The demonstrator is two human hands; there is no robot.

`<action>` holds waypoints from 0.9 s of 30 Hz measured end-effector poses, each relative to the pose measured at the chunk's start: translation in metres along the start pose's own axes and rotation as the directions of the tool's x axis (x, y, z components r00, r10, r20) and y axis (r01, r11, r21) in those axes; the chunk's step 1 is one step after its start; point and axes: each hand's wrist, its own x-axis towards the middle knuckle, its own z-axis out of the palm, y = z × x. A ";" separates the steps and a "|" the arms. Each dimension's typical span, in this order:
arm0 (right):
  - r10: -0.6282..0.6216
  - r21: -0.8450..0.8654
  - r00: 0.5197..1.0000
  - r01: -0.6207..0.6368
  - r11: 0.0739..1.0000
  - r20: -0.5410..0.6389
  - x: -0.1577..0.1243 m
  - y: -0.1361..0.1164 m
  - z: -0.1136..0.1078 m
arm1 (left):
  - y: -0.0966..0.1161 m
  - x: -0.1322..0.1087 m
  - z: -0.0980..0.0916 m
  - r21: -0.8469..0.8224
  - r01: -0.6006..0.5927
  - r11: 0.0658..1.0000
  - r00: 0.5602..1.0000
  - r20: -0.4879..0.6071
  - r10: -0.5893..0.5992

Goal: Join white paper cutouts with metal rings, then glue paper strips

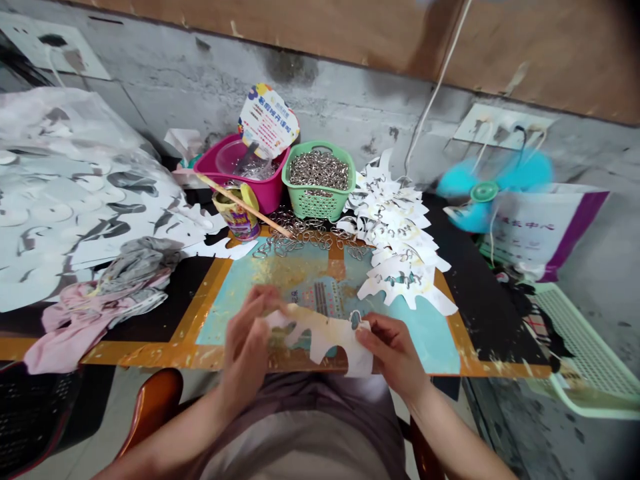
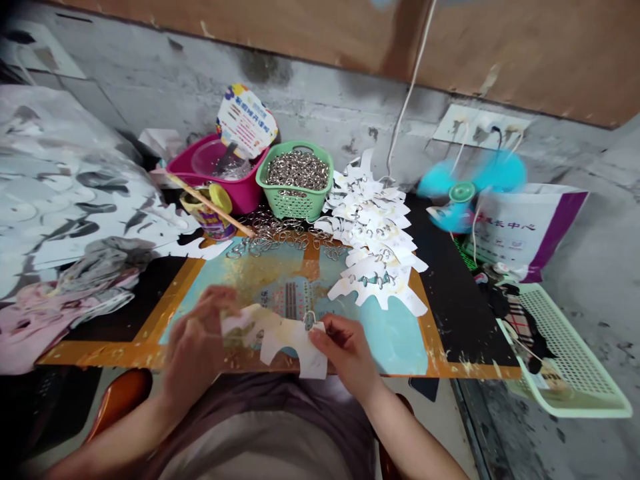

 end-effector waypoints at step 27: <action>0.216 0.131 0.966 -0.234 0.963 0.142 0.012 -0.020 0.022 | -0.031 -0.025 0.064 -0.353 0.345 0.870 0.938 0.174 -0.301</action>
